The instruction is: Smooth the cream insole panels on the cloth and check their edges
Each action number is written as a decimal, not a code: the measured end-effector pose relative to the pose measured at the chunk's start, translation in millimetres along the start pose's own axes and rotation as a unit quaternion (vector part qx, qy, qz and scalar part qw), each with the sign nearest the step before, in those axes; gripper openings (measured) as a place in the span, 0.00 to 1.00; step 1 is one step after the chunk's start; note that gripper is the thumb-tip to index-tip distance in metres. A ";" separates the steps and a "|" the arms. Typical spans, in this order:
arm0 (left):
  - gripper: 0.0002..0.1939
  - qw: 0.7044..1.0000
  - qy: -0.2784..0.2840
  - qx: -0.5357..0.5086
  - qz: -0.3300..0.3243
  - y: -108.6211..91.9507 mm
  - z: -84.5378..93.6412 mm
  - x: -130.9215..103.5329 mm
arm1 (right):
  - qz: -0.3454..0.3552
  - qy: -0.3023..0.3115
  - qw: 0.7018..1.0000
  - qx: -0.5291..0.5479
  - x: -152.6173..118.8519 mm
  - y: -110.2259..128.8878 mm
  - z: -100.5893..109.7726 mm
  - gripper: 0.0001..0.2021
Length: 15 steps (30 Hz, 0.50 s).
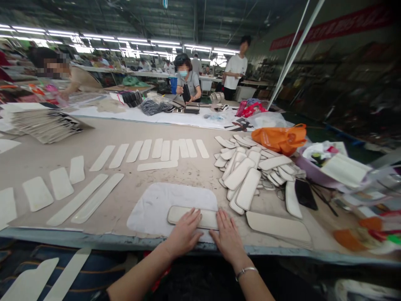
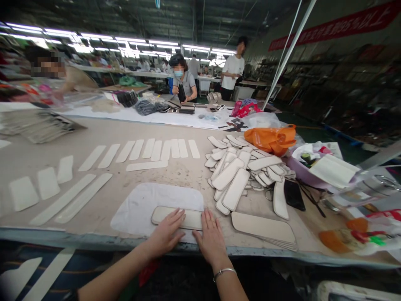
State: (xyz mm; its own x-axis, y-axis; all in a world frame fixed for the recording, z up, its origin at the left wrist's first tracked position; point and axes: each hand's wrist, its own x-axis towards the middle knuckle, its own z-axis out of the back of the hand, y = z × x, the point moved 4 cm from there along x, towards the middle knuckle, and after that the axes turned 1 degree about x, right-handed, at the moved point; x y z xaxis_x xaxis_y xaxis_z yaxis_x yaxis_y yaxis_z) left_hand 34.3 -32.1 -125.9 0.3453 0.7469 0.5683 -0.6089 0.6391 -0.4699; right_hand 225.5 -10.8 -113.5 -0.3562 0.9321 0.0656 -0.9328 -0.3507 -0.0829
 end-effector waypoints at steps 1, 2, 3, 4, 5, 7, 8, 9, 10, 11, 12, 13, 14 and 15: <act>0.29 0.999 0.046 0.005 -0.020 -11.1 -12.1 9.3 | 0.000 -0.001 1.000 -0.001 -0.1 -0.4 -0.4 0.35; 0.32 0.996 0.081 0.009 -0.034 -19.1 -21.7 17.4 | 0.000 -0.003 1.000 -0.001 -0.2 -0.8 -0.8 0.36; 0.33 0.993 0.106 0.014 -0.041 -23.5 -28.7 23.6 | -0.001 -0.006 1.000 0.000 -0.3 -1.4 -1.1 0.36; 0.34 0.991 0.125 0.021 -0.045 -24.4 -33.0 27.6 | -0.001 -0.009 1.000 0.001 -0.4 -2.0 -1.2 0.36; 0.34 0.989 0.138 0.029 -0.047 -22.0 -34.9 29.1 | -0.001 -0.012 1.000 0.002 -0.6 -2.4 -1.0 0.36; 0.33 0.986 0.147 0.055 -0.048 -8.7 -32.2 25.1 | 0.003 -0.012 1.000 0.008 -0.8 -2.5 0.0 0.36; 0.32 0.986 0.144 0.071 -0.045 0.9 -28.5 20.3 | 0.004 -0.010 1.000 0.012 -0.9 -2.4 0.9 0.36; 0.32 0.986 0.136 0.088 -0.039 11.5 -23.7 14.5 | 0.004 -0.007 1.000 0.017 -1.0 -2.2 2.0 0.36; 0.31 0.986 0.123 0.104 -0.030 22.3 -18.3 8.2 | 0.002 -0.004 1.000 0.022 -1.1 -2.2 3.1 0.36; 0.30 0.987 0.109 0.120 -0.019 32.4 -13.1 2.0 | -0.002 -0.001 1.000 0.027 -1.1 -2.2 4.2 0.36; 0.29 0.986 0.096 0.134 -0.008 41.1 -8.6 -3.7 | -0.006 0.001 0.999 0.032 -1.1 -2.4 5.4 0.36; 0.28 0.985 0.085 0.147 0.001 48.0 -5.1 -8.7 | -0.010 0.004 0.999 0.038 -0.9 -2.7 6.5 0.35; 0.28 0.984 0.077 0.159 0.010 52.9 -2.9 -12.6 | -0.013 0.005 0.999 0.045 -0.5 -3.0 7.7 0.35; 0.28 0.983 0.073 0.169 0.017 56.0 -1.9 -15.5 | -0.017 0.006 0.998 0.053 0.4 -3.5 9.1 0.33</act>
State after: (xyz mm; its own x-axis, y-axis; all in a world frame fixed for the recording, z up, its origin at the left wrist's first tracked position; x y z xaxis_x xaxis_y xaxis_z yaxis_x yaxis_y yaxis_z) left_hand -3.8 -7.5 -162.3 0.4045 0.8003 0.4426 -0.8154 0.5347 -0.2219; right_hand 228.1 -10.0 -104.1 -0.3247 0.9442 0.0549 -0.9449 -0.3264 0.0251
